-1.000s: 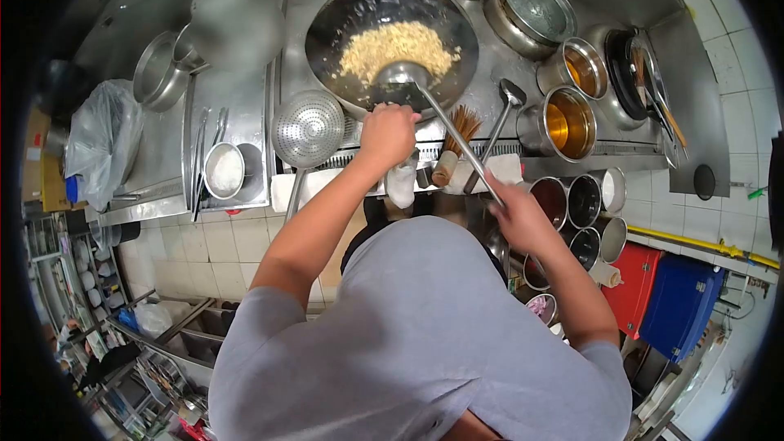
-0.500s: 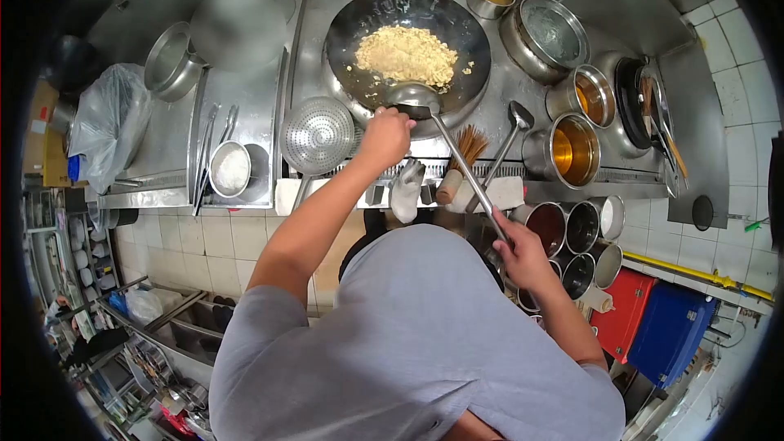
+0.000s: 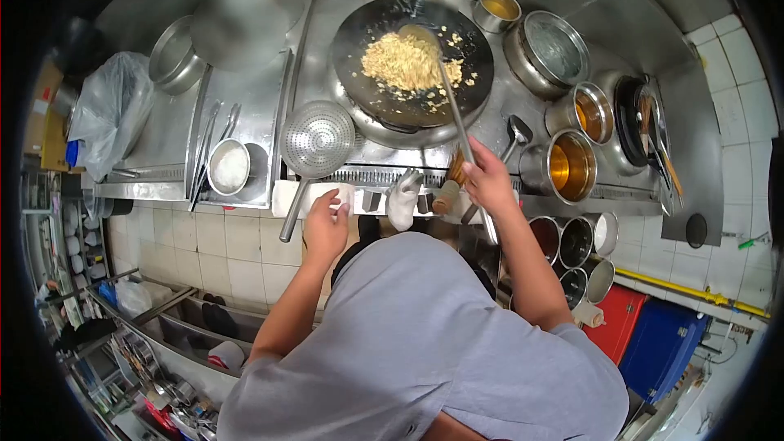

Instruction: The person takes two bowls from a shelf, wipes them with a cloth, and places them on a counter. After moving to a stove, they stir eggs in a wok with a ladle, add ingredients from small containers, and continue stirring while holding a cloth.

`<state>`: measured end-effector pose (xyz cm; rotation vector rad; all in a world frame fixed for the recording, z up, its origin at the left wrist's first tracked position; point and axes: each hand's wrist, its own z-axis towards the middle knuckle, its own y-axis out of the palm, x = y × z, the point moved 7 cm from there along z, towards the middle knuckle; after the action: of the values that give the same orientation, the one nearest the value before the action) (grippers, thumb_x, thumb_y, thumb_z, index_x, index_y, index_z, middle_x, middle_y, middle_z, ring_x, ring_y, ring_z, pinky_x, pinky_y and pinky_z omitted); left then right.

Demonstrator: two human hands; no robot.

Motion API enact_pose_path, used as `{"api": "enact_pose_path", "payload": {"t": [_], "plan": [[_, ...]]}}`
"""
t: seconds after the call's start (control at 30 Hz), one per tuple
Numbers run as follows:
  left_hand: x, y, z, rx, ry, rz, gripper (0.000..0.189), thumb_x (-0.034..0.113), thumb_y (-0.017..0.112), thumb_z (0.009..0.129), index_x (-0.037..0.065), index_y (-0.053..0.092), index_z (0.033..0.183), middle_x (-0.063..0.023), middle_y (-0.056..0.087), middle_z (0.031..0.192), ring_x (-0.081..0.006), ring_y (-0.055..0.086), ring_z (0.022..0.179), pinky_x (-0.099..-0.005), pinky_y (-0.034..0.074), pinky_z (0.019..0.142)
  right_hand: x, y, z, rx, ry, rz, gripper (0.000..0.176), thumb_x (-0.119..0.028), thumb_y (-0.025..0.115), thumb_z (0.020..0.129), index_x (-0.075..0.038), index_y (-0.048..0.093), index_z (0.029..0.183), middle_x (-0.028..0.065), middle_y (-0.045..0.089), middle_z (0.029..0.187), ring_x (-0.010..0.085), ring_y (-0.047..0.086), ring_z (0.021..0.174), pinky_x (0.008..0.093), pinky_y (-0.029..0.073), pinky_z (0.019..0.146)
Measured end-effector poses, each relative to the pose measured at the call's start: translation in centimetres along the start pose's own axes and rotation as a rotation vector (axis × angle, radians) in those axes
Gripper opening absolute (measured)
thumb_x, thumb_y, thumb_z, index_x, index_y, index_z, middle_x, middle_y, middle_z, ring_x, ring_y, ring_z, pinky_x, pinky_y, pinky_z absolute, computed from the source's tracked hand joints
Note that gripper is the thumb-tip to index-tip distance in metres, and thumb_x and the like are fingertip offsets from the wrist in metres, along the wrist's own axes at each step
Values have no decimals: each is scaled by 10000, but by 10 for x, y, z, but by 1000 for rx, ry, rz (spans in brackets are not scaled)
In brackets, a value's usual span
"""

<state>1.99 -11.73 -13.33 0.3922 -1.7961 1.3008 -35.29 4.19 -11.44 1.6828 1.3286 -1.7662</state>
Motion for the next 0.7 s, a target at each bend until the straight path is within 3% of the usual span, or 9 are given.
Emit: {"api": "enact_pose_path", "payload": {"t": [0.07, 0.1, 0.17, 0.33, 0.43, 0.57, 0.63, 0.67, 0.7], "plan": [[-5, -21, -4, 33, -38, -7, 393, 132, 744, 1030, -10, 685, 1391, -166, 763, 1140, -297, 741, 895, -427, 599, 819, -14, -13, -33, -141, 341, 675, 693, -18, 589, 1067, -87, 388, 1726, 132, 704, 1110, 185, 615, 682, 350, 563, 614], [-15, -29, -5, 57, -100, -42, 390, 131, 744, 1033, -10, 687, 1392, -158, 768, 1123, -278, 733, 865, -412, 596, 797, -13, -15, -29, -152, 344, 669, 693, -18, 589, 1067, -87, 388, 1726, 132, 704, 1110, 185, 615, 682, 350, 563, 614], [-23, -38, -5, 105, -181, -111, 381, 130, 755, 1039, -11, 694, 1388, -132, 768, 1056, -212, 688, 762, -369, 578, 730, -11, -32, -17, 5, 312, 738, 645, -113, 563, 1141, -146, 348, 1748, 90, 648, 1023, 124, 496, 575, 292, 442, 478], [-26, -38, 5, 112, -173, -164, 369, 124, 766, 1032, -10, 703, 1371, -118, 761, 1023, -171, 655, 720, -351, 552, 692, 13, -27, 30, 72, 308, 749, 649, -126, 567, 1149, -161, 339, 1755, 83, 658, 1004, 121, 513, 587, 290, 444, 471], [-28, -34, 11, 109, -141, -173, 362, 122, 767, 1030, -6, 706, 1363, -108, 760, 1004, -159, 648, 707, -345, 539, 676, 36, -8, 37, 164, 276, 281, 682, -111, 600, 1137, -195, 341, 1763, 65, 674, 981, 106, 545, 604, 295, 453, 454], [-17, -27, 15, 76, -178, -183, 346, 125, 766, 1029, 4, 714, 1349, -96, 759, 973, -162, 644, 689, -343, 530, 663, -2, 33, -2, 80, 355, 219, 610, -133, 577, 1152, -178, 391, 1732, 75, 671, 971, 104, 521, 594, 288, 453, 464], [-13, -25, 16, 77, -175, -192, 345, 133, 765, 1030, 9, 717, 1348, -98, 761, 975, -169, 645, 683, -351, 531, 663, -36, 54, -32, -109, 571, 983, 481, -165, 539, 1178, -147, 471, 1654, 74, 626, 965, 100, 506, 607, 277, 460, 481], [-12, -25, 17, 79, -170, -203, 344, 140, 765, 1030, 14, 721, 1346, -100, 763, 978, -176, 645, 678, -359, 531, 663, -29, 44, -33, -106, 572, 987, 481, -165, 539, 1178, -147, 471, 1654, 74, 626, 965, 100, 506, 607, 277, 460, 481], [-11, -25, 20, 76, -169, -201, 344, 140, 765, 1030, 14, 721, 1346, -100, 763, 978, -176, 645, 678, -359, 531, 663, -24, 35, -34, -189, 635, 1446, 429, -176, 523, 1186, -144, 499, 1613, 78, 596, 986, 96, 502, 618, 263, 463, 490]]}}
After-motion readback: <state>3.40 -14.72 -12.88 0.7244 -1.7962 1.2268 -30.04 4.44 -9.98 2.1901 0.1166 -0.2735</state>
